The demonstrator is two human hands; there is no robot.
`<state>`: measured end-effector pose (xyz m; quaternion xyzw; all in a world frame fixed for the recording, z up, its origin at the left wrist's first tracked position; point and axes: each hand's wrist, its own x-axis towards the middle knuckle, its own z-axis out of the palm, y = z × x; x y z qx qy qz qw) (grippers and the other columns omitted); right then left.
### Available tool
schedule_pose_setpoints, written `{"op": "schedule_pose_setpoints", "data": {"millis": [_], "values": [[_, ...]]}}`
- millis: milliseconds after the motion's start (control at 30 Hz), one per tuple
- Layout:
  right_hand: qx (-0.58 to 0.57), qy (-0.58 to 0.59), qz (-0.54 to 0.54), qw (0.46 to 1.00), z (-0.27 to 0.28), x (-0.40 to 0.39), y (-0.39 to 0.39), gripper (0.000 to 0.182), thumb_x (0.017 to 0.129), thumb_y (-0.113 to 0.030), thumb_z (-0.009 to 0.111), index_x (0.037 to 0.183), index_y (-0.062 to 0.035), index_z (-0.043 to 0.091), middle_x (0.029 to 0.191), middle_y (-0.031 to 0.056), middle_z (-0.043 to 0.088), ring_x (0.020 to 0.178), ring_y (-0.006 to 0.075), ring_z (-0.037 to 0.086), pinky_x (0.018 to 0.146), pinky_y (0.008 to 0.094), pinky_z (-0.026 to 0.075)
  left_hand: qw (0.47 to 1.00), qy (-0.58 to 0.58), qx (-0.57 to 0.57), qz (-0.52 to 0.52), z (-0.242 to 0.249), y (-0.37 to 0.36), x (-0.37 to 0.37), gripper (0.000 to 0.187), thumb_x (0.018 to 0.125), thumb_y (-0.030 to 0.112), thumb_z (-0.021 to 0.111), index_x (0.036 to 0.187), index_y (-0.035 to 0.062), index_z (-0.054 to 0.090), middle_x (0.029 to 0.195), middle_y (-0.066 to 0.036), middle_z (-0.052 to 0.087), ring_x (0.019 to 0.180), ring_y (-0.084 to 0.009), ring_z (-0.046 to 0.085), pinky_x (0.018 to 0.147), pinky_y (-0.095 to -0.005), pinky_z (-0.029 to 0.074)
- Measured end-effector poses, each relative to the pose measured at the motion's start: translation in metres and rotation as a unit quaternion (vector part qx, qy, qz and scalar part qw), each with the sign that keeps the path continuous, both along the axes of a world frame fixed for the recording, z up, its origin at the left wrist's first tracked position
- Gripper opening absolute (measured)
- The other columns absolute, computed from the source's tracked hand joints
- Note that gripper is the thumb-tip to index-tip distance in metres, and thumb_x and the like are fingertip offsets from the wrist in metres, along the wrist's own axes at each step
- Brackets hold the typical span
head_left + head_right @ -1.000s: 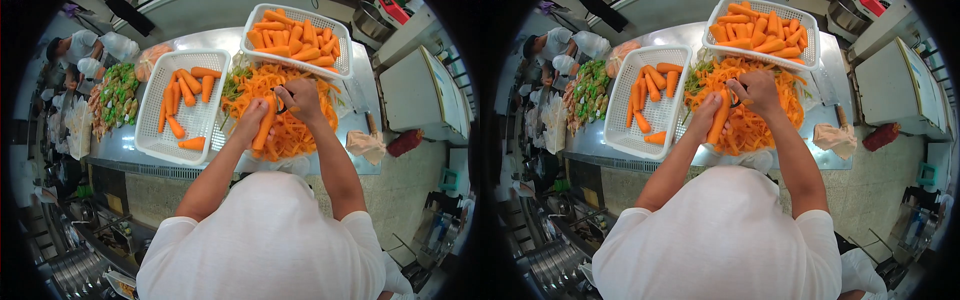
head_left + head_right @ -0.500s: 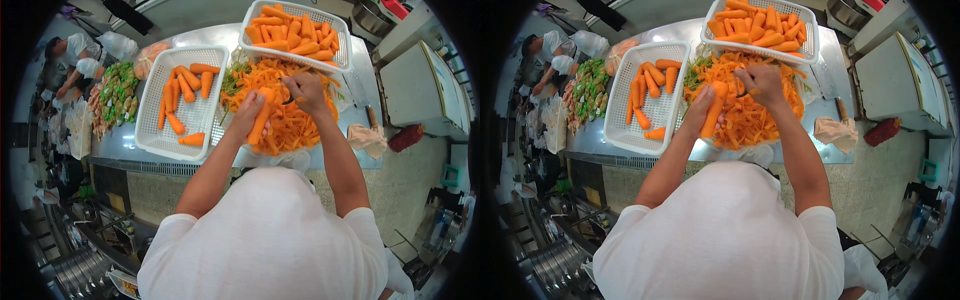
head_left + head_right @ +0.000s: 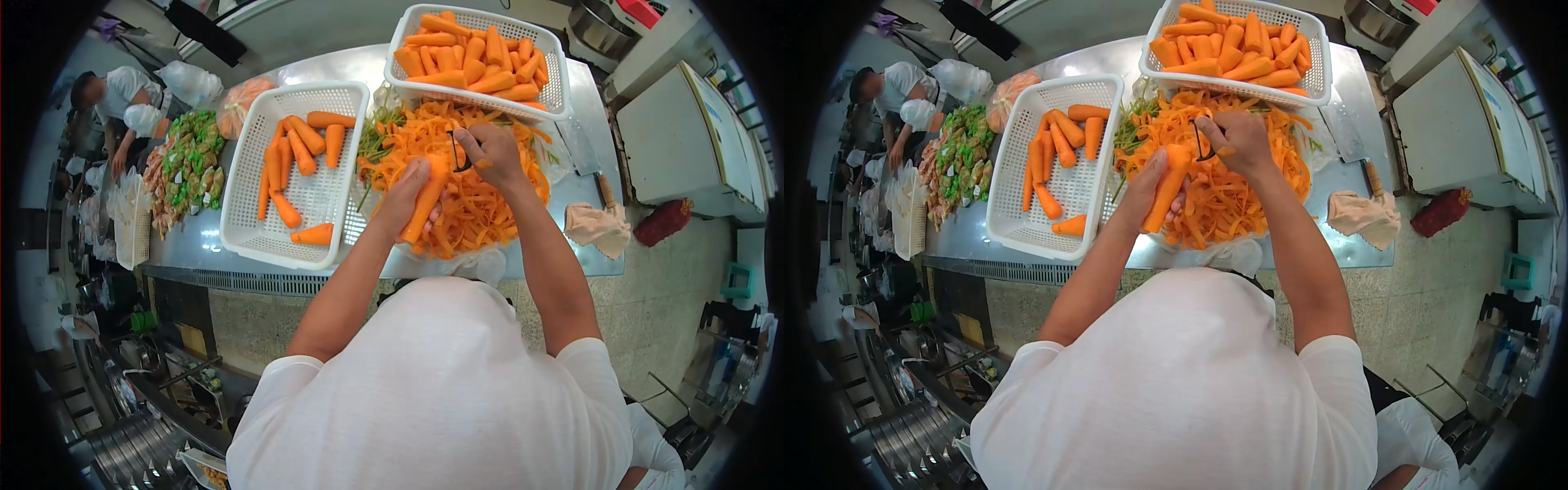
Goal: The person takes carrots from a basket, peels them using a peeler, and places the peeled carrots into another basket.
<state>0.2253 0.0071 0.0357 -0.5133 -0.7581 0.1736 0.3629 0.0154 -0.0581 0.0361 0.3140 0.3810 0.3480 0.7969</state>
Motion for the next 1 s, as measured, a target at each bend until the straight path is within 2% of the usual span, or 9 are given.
{"op": "schedule_pose_setpoints", "data": {"millis": [167,267,367,467,567,633,733,867,1000], "values": [[-0.044,0.065,0.059,0.995,-0.012,-0.001,-0.006,0.049,0.096,-0.042,0.063,0.064,-0.0041,0.065,0.062,0.0146,0.063,0.061,0.0360,0.061,0.062,0.0465,0.044,0.999,0.017,0.032,-0.005,-0.003,-0.002,-0.001,0.037,0.107,0.047,0.048,0.121,0.0132,0.049,0.090,-0.008,0.063,0.054,-0.0135,0.059,0.043,-0.0283,0.054],[-0.035,0.006,-0.019,0.999,-0.006,-0.001,0.001,0.052,0.096,-0.043,0.063,0.063,-0.0036,0.065,0.060,0.0157,0.061,0.058,0.0366,0.060,0.061,0.0466,0.044,1.000,0.005,0.014,0.011,0.001,-0.001,-0.001,0.041,0.109,0.051,0.042,0.122,0.0129,0.049,0.091,-0.008,0.064,0.056,-0.0138,0.060,0.045,-0.0266,0.054],[0.059,0.031,0.060,0.996,-0.001,-0.004,-0.005,0.053,0.097,-0.043,0.062,0.061,-0.0036,0.064,0.058,0.0154,0.061,0.055,0.0362,0.059,0.060,0.0467,0.045,1.000,0.015,-0.012,-0.002,-0.002,0.002,-0.002,0.052,0.108,0.057,0.035,0.116,0.0086,0.053,0.091,-0.007,0.065,0.056,-0.0130,0.060,0.044,-0.0251,0.051],[0.000,-0.038,-0.009,0.999,-0.012,0.002,0.004,0.053,0.096,-0.044,0.063,0.061,-0.0043,0.064,0.057,0.0138,0.060,0.056,0.0348,0.059,0.064,0.0444,0.044,0.997,-0.049,-0.034,-0.049,-0.012,0.005,-0.008,0.050,0.108,0.055,0.038,0.119,0.0091,0.053,0.091,-0.009,0.064,0.054,-0.0124,0.060,0.042,-0.0242,0.051],[-0.056,0.050,-0.003,0.997,0.000,-0.001,-0.012,0.054,0.096,-0.047,0.062,0.061,-0.0050,0.064,0.059,0.0130,0.061,0.058,0.0345,0.058,0.066,0.0451,0.043,1.000,-0.009,-0.014,-0.004,0.004,-0.003,-0.004,0.047,0.109,0.053,0.038,0.120,0.0089,0.052,0.089,-0.008,0.064,0.055,-0.0109,0.061,0.040,-0.0237,0.051],[0.045,0.056,0.080,0.994,-0.002,-0.008,-0.013,0.054,0.096,-0.047,0.062,0.063,-0.0044,0.063,0.060,0.0129,0.060,0.059,0.0349,0.057,0.065,0.0471,0.041,1.000,-0.004,0.006,0.004,-0.005,-0.002,-0.002,0.049,0.108,0.053,0.039,0.120,0.0081,0.053,0.089,-0.009,0.065,0.055,-0.0114,0.062,0.039,-0.0235,0.052],[0.039,-0.070,-0.030,0.996,-0.031,0.013,0.002,0.059,0.098,-0.047,0.062,0.065,0.0013,0.055,0.057,0.0142,0.052,0.055,0.0294,0.051,0.055,0.0430,0.038,0.999,-0.030,0.025,0.008,-0.006,-0.001,-0.004,0.048,0.108,0.052,0.041,0.119,0.0075,0.053,0.091,-0.009,0.065,0.055,-0.0118,0.062,0.040,-0.0233,0.052],[-0.066,0.023,-0.055,0.996,-0.031,0.029,-0.012,0.061,0.100,-0.050,0.060,0.067,0.0017,0.056,0.056,0.0130,0.050,0.054,0.0269,0.049,0.056,0.0422,0.039,0.993,-0.102,-0.052,0.015,-0.019,0.003,-0.013,0.039,0.108,0.045,0.047,0.121,0.0088,0.052,0.095,-0.010,0.066,0.059,-0.0129,0.063,0.046,-0.0248,0.053],[-0.110,0.002,-0.083,0.990,-0.033,0.034,-0.019,0.060,0.100,-0.052,0.056,0.067,-0.0019,0.062,0.063,0.0170,0.061,0.062,0.0367,0.059,0.063,0.0471,0.043,0.983,-0.166,-0.019,-0.070,-0.042,0.028,-0.018,0.039,0.106,0.041,0.053,0.127,0.0083,0.051,0.100,-0.013,0.067,0.073,-0.0159,0.067,0.058,-0.0264,0.057]]}}
